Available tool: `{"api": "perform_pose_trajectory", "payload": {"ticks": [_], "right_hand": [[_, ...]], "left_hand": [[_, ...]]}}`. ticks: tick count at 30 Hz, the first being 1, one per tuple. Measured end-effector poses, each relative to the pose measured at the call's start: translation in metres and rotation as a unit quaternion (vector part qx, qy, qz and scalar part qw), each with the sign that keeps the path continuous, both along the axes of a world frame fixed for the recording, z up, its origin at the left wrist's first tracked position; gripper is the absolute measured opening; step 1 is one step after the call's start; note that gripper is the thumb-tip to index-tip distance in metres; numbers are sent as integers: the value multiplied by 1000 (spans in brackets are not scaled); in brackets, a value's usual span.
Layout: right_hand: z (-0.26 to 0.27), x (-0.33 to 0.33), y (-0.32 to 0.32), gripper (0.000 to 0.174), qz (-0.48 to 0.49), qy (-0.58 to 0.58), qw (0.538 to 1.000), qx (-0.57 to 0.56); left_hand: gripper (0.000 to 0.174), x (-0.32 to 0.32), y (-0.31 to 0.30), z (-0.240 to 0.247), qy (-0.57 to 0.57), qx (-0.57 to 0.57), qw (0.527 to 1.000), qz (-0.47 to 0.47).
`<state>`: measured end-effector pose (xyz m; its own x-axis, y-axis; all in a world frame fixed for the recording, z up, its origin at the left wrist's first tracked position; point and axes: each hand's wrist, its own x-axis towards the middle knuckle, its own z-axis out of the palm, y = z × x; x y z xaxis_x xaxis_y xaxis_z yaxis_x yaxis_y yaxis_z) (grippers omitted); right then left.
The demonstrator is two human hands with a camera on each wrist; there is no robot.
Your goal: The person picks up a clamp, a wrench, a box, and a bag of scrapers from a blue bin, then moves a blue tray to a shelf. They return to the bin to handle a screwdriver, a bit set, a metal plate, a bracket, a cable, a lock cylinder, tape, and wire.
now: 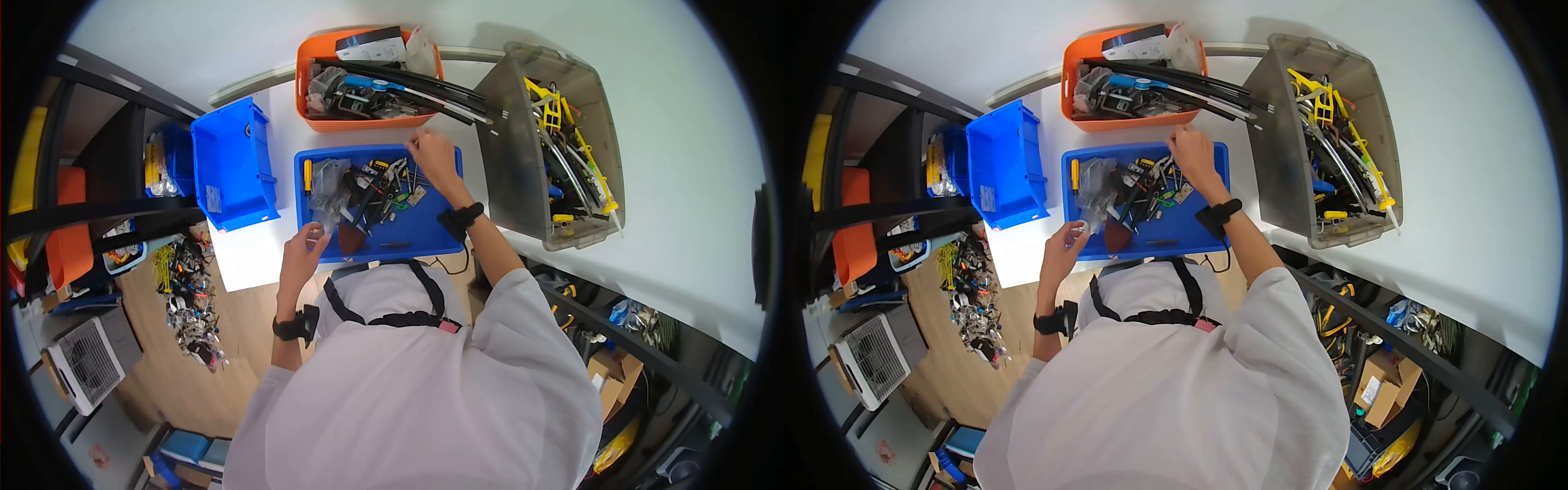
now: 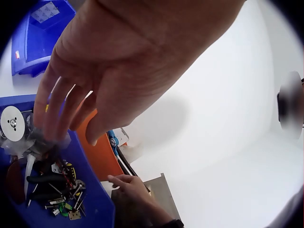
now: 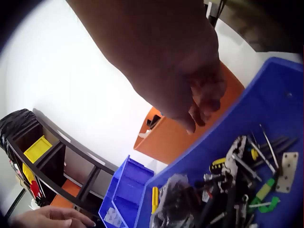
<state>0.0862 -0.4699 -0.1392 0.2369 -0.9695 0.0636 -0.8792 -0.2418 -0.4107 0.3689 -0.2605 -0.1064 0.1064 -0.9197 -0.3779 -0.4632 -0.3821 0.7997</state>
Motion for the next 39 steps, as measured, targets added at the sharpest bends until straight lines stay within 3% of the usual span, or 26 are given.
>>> {"api": "perform_pose_trajectory", "payload": {"ticks": [5,11,16,20,23,26,31,33,35,39], "right_hand": [[-38,13,39,29,76,-12,975,208],[-73,43,69,34,58,31,977,203],[-91,54,77,29,68,84,986,126],[-88,51,73,23,61,82,985,139],[-68,37,71,21,60,56,985,154],[-5,22,73,19,96,-41,973,207],[79,7,86,17,166,-141,967,131],[98,4,92,16,169,-159,968,99],[112,1,99,15,170,-175,967,69],[133,1,110,13,168,-212,963,22]], "left_hand": [[33,-3,-11,-7,-4,3,1000,-27],[33,-10,-12,0,2,1,1000,-24],[33,-13,-4,2,-17,11,999,-26],[34,-11,-1,-3,-11,10,1000,-20],[31,-13,-3,0,-8,8,1000,-20],[26,-13,-10,1,5,-42,999,-15],[26,-21,-32,38,27,-84,996,14],[27,-26,-38,54,30,-100,994,10],[27,-31,-41,71,128,-97,987,22],[21,-38,-42,96,140,-95,986,11]]}}
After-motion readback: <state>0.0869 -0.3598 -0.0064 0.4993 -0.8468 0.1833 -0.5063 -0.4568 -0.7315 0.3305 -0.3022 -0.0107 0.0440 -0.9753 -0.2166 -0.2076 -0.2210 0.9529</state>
